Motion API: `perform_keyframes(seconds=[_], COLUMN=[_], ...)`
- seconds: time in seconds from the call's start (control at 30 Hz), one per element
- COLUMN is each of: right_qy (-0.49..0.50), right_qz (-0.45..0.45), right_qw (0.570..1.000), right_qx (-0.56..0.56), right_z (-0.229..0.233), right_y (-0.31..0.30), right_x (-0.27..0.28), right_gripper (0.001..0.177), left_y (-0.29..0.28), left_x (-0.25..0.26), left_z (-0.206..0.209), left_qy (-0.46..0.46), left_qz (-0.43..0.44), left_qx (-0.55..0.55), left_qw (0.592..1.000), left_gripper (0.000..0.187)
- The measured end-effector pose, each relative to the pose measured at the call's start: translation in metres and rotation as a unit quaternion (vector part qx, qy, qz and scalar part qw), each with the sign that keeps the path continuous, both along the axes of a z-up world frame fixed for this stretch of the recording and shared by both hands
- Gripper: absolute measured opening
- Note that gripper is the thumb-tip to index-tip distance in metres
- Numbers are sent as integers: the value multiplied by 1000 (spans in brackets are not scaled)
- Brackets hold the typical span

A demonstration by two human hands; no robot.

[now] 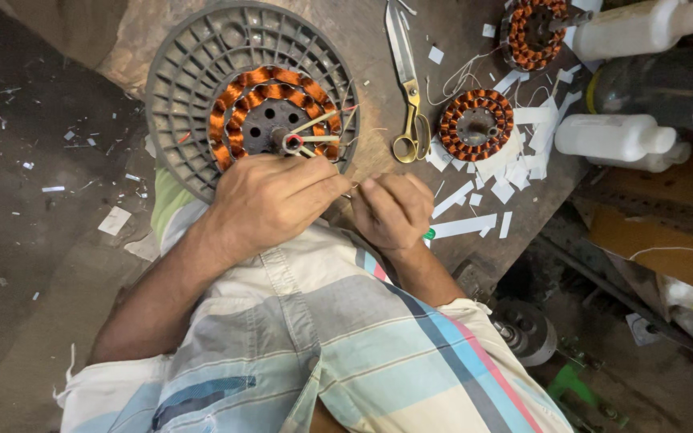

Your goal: The person winds copper wire around a motor stator, using a wooden stick to guide the wire into slots. They secure the wire with white tape and trim excess with scissors.

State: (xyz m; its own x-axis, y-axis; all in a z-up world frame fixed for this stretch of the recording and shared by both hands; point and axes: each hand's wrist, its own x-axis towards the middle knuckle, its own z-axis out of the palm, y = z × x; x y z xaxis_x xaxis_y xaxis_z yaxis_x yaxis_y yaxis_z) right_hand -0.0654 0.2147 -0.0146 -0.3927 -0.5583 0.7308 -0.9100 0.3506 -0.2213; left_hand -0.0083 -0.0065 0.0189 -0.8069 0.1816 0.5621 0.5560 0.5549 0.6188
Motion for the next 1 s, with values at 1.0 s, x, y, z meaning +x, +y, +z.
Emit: perform_keyframes(seconds=[1.0], right_qy=[-728], right_qz=[37], right_qw=[644], right_qx=[-232], right_z=[1], right_y=[13], right_x=[33], right_gripper=[13], left_y=[1], left_x=[1], left_z=[-4], left_qy=[-18], left_qz=[-8], left_qx=[-26], left_qw=[999], left_gripper=[16])
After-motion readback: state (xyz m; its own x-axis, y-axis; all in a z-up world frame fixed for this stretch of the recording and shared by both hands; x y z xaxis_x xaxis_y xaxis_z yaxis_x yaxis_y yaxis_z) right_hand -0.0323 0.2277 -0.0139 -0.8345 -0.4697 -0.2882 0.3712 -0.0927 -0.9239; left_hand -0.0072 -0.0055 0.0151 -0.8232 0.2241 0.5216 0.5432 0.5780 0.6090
